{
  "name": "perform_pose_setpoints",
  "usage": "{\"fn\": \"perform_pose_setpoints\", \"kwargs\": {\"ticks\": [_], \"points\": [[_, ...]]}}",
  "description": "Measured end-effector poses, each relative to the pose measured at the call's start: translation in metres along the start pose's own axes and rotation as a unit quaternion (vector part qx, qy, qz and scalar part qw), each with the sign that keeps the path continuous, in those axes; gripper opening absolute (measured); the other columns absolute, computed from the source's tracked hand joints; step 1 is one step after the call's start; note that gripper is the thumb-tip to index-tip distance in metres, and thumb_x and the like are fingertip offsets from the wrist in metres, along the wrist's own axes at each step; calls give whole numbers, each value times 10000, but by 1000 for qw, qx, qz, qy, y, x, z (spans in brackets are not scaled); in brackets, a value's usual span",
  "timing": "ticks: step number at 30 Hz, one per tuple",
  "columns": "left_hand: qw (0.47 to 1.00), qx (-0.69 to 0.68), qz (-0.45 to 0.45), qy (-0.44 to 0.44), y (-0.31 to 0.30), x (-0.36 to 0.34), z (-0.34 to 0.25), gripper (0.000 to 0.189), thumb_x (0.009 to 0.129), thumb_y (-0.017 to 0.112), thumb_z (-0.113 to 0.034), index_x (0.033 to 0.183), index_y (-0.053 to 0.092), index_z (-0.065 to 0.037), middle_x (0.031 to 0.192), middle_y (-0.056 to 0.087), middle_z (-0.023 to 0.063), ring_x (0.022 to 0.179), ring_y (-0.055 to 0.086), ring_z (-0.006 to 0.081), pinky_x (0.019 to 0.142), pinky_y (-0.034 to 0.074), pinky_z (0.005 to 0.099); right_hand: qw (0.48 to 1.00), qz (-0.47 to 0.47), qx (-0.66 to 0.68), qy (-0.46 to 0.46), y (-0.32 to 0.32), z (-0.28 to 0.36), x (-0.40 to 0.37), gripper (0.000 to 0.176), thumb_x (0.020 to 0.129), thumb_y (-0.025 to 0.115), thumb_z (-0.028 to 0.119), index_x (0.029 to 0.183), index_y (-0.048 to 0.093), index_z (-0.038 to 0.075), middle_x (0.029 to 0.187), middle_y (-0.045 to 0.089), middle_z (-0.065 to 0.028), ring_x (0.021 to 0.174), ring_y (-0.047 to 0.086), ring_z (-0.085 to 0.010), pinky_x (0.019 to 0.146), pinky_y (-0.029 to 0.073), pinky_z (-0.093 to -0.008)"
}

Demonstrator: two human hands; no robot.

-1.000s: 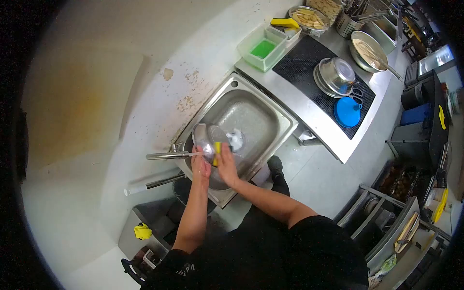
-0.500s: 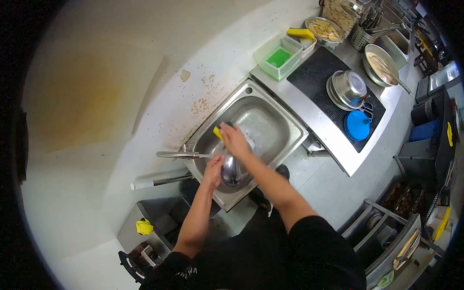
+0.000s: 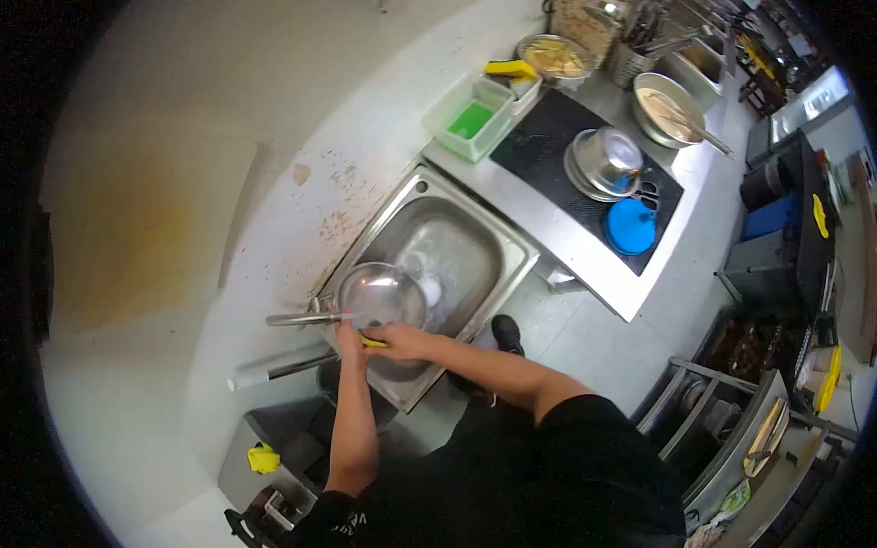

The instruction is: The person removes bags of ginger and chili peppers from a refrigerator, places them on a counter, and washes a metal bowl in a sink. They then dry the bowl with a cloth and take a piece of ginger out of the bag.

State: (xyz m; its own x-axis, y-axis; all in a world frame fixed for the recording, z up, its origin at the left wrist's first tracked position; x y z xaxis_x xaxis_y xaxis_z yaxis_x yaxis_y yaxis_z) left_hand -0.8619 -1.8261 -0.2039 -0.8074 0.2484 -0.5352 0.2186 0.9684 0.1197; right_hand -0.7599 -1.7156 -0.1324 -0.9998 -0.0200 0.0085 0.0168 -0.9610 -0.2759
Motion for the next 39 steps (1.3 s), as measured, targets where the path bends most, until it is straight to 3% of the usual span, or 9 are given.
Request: {"fn": "perform_pose_setpoints", "kwargs": {"ticks": [4,11,13,16,22,27,30,37,39], "points": [[999,-22,22,34,-20,-9,-5,517,927,438,-125,1427,334,-204,1301,493,122,1118,533,257,924,460,386,898,207,-385,-50,-10,-94,-19,370,911,494,249,1224,563,66,1339,490,-146,1294,398,-277,1117,222,-450],[998,-28,59,15,24,-21,-19,516,935,435,-93,1426,359,-233,1363,450,90,1206,460,229,1006,373,313,981,-132,-98,-106,27,-84,36,513,939,446,282,1374,368,22,1443,334,-193,1331,312,-329,1133,172,-435],[998,18,52,15,0,3,-15,531,945,443,-113,1440,317,-255,1348,466,81,1185,479,239,968,415,337,997,74,-3,-9,20,-32,9,522,925,489,373,1318,443,33,1349,444,-212,1264,402,-336,1071,296,-414],[983,18,-56,-175,6,-16,-30,599,931,507,-246,1462,229,-257,1321,474,70,1106,531,251,825,490,406,984,80,-152,-41,-6,-40,-8,486,890,521,489,1144,602,82,1093,622,-178,1024,590,-330,900,455,-400],[990,138,8,-22,-19,15,-10,510,876,594,-451,1257,482,-130,1159,553,46,1027,537,209,875,419,333,971,-56,-170,156,-83,-55,38,505,764,616,612,809,673,112,660,636,-136,598,618,-329,623,500,-415],[986,121,109,35,5,-15,-9,290,938,554,-351,913,610,-68,885,559,-21,868,495,102,788,395,275,912,-393,-79,85,-99,-87,62,396,900,527,430,1073,642,92,897,650,-207,841,615,-356,777,472,-412],[998,-20,52,13,17,-5,11,190,942,560,-227,1018,601,-58,921,601,18,812,545,106,720,454,249,936,-346,-57,-5,-22,-73,40,338,937,432,228,1161,591,32,1220,551,-225,1153,493,-366,1016,351,-417],[983,-180,-38,1,6,-16,18,261,920,588,-191,1149,536,-75,993,599,22,873,604,148,701,527,291,937,-348,-16,4,-28,-100,48,413,943,427,230,1250,495,-37,1260,505,-243,1156,472,-442,990,371,-456],[973,-210,-95,14,20,-40,-7,252,913,593,-174,1142,533,-87,1014,603,38,888,609,171,731,527,296,911,-354,80,198,-17,-162,37,503,945,430,231,1350,356,-58,1307,434,-288,1121,468,-493,999,352,-474]]}}
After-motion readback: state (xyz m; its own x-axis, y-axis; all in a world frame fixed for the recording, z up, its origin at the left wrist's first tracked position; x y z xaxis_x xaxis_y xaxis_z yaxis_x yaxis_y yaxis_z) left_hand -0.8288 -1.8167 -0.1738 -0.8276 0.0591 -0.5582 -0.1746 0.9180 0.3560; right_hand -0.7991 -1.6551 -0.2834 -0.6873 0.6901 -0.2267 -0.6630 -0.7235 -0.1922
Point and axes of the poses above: each hand's wrist, its own x-axis towards the middle knuckle, its own y-axis out of the palm, z = x × y, the point moved 4 cm from there along x, towards the middle knuckle
